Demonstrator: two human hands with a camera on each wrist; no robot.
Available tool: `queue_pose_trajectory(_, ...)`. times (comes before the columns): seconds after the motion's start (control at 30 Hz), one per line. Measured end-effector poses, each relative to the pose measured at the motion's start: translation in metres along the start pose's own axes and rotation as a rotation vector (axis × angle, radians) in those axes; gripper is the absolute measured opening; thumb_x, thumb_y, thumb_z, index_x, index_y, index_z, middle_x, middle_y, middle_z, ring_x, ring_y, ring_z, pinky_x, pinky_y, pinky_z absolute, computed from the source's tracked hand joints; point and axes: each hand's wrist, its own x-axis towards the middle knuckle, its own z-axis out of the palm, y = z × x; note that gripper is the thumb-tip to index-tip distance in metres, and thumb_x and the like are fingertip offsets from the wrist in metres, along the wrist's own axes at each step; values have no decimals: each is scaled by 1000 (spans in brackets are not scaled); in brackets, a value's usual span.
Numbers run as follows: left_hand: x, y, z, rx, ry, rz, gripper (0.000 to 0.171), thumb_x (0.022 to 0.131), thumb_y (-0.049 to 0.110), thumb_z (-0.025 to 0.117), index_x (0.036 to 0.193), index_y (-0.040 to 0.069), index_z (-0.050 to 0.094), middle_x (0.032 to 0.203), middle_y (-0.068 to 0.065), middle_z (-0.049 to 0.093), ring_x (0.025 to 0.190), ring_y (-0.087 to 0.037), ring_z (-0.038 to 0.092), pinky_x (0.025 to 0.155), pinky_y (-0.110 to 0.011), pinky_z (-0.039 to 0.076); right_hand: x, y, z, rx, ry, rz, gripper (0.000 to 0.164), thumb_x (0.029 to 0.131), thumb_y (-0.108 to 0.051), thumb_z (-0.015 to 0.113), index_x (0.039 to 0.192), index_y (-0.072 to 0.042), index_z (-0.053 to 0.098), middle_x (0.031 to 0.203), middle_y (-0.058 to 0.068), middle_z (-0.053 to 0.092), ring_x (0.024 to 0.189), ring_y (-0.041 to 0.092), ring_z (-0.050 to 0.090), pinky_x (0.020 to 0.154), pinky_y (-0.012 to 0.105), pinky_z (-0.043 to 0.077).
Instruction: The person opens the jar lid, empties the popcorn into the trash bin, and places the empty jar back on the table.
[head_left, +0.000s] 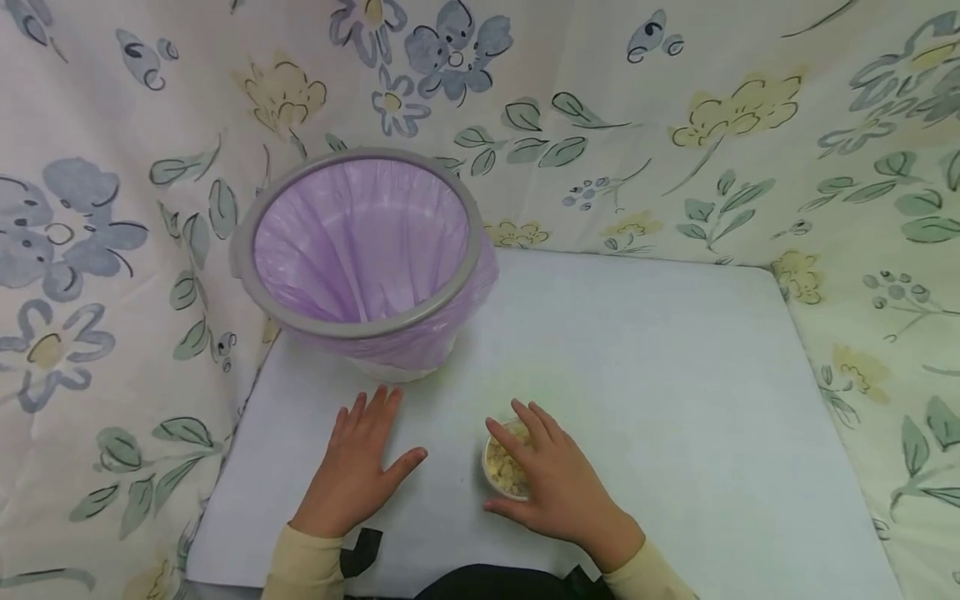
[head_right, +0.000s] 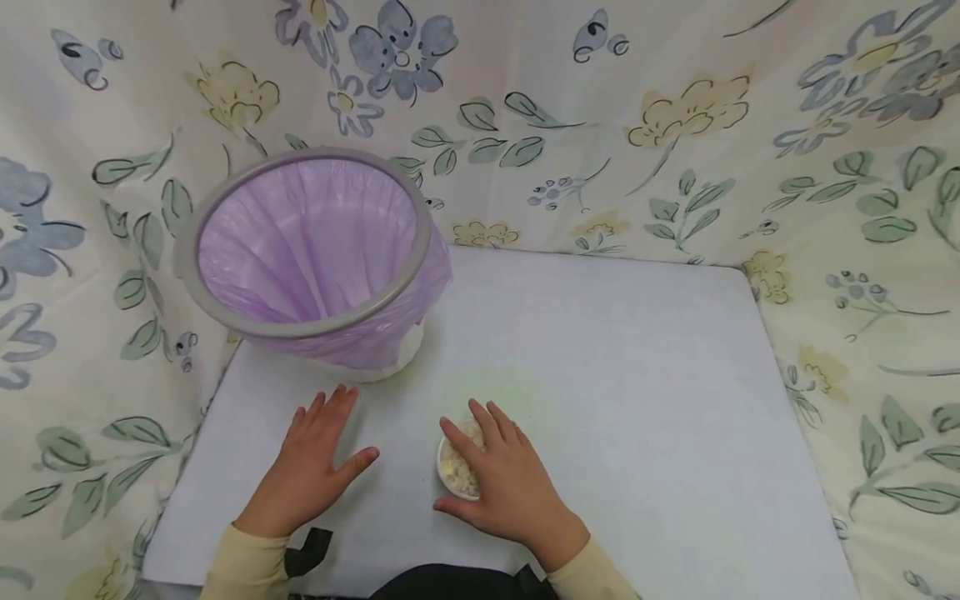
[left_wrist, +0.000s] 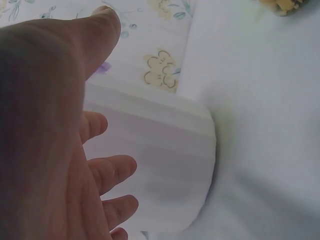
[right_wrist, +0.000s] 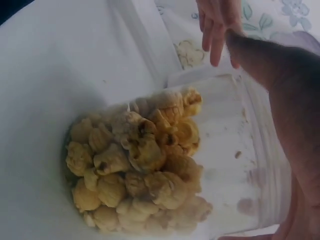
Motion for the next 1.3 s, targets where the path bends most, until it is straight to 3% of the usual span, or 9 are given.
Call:
queue_pose_trajectory(0.1,2,-3,0,6,4,2,90,99,61,64,165,9,32,168,-22,32,154,-52,25,123,-69,15,2,-2,3,-11,26,8,96,82,-68,80,162,-31,43,161,13,41,141,35,48,86,53,59)
queue_pose_trajectory(0.27,5,-5,-3,3,-4,3,91,100,62,62,165,7,31,169,-23,31,155,-53,22,123,-68,16,3,-1,3,-12,67,-4,92,78,-54,88,158,-30,48,149,12,49,125,31,55,66,42,59)
queue_pose_trajectory(0.43,8,-5,-6,-24,-9,28,94,99,64,63,165,5,30,169,-22,31,156,-51,21,124,-64,20,3,5,3,-1,103,10,89,78,-50,87,156,-31,50,145,13,52,123,32,57,64,40,57)
queue_pose_trajectory(0.63,15,8,-6,-97,-39,75,100,96,66,65,167,8,26,170,-13,32,157,-42,26,121,-62,31,8,13,-14,143,208,59,88,83,-52,85,158,-27,48,143,16,53,119,33,62,73,46,59)
queue_pose_trajectory(0.77,24,29,-7,-138,-53,196,105,92,63,73,167,8,24,171,-12,31,157,-37,29,121,-58,34,14,16,-37,293,257,101,87,85,-45,86,159,-26,46,146,12,51,123,32,59,81,50,61)
queue_pose_trajectory(0.93,42,62,-2,-154,-43,452,115,85,59,82,168,7,20,170,-15,30,157,-35,31,120,-54,37,17,16,-60,391,295,123,89,83,-35,89,160,-25,45,147,10,48,129,32,56,82,50,63)
queue_pose_trajectory(1.03,51,77,4,-162,-13,567,121,83,57,85,168,4,18,169,-18,31,156,-37,32,121,-53,37,18,14,-66,414,304,123,89,85,-36,88,161,-25,43,149,10,47,131,31,55,84,49,63)
queue_pose_trajectory(1.13,57,87,13,-155,40,628,126,78,56,90,166,0,19,167,-21,35,153,-38,38,119,-52,40,20,10,-69,440,316,126,87,87,-40,86,162,-25,43,149,11,46,132,31,54,84,48,63)
queue_pose_trajectory(1.3,66,97,25,-145,160,663,132,69,55,97,163,-3,24,157,-23,46,139,-36,54,111,-51,49,20,5,-73,433,340,122,85,88,-43,84,160,-23,44,147,12,48,130,29,55,82,45,63)
